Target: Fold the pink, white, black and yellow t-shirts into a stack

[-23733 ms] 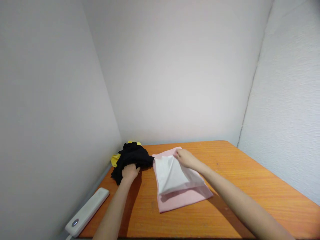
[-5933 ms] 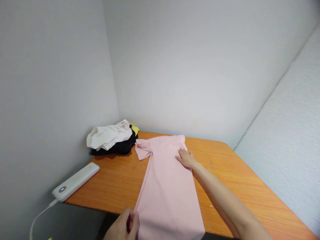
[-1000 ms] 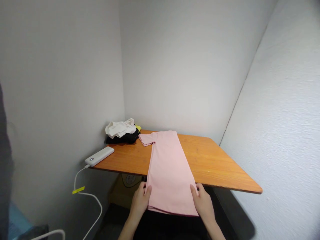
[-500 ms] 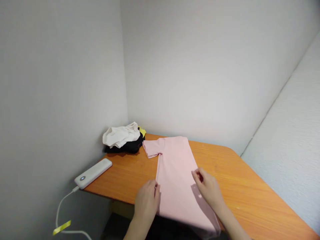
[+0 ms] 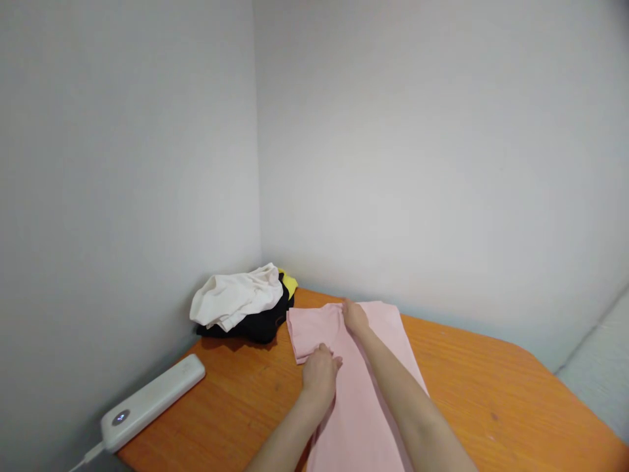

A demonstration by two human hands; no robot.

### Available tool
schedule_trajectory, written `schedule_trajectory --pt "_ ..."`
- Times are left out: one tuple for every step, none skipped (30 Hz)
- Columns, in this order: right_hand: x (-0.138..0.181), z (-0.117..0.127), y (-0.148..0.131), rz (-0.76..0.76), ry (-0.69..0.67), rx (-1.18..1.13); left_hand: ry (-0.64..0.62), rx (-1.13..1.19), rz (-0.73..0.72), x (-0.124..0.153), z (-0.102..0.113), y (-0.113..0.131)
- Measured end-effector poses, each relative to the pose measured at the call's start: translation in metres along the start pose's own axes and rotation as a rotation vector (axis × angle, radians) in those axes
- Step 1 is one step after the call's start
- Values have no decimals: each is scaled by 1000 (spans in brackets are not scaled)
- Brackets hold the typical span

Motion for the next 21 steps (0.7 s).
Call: schedule_trajectory --pt "-7 -7 0 -4 -15 8 -3 0 10 -2 -1 -3" --pt "-14 -13 1 -10 -28 15 -8 -3 19 -4 -2 -6" --pt "-20 -18 1 -18 -37 22 -14 -10 28 -5 -3 -8" --pt "-25 -21 1 -29 -41 29 -19 -19 35 -6 -4 -11" --pt "-30 -24 1 -39 -41 35 -21 -31 42 -6 -5 -13" --pt "-34 -26 1 -45 -40 39 -20 -41 50 -7 -6 -14" --pt "-37 -28 -1 -45 -40 42 -17 -49 58 -6 -7 -16" --pt "-38 -29 -3 -38 -42 43 -14 -56 64 -6 -7 -17" --pt "-38 -30 -5 -25 -45 43 -14 -63 67 -6 -6 -18" --pt "-38 -30 -8 -8 -48 40 -16 -67 64 -6 -4 -19" --pt "-36 -28 -9 10 -50 37 -16 -68 56 -6 -1 -20" --pt "-33 -26 -10 28 -49 34 -4 -69 45 -8 5 -22" --pt "-29 -22 -9 46 -47 32 20 -68 48 -10 13 -25" --pt "-23 -17 -8 65 -45 32 57 -64 67 -14 23 -30" --pt "-16 -13 -5 84 -46 34 100 -60 99 -18 35 -36" --pt "-7 -9 -2 106 -51 37 141 -55 139 -24 45 -43" --pt "3 -6 1 127 -61 41 172 -48 181 -30 55 -50" --pt "15 -4 4 146 -73 43 188 -36 215 -36 62 -57" --pt "28 -4 6 165 -92 46 191 -19 237 -43 66 -62" --pt "40 -6 7 190 -124 51 187 6 245 -50 68 -67" --pt "52 -10 7 219 -167 57 178 44 246 -56 67 -70"
Point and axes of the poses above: each hand's wrist, its own x-axis away from the middle knuckle, its own z-axis out of the back of the hand, y = z × x, the point moved 6 cm from there along -x, towards the middle knuckle, and after that the axes turned 12 degrees about x, right-handed, at the moved point
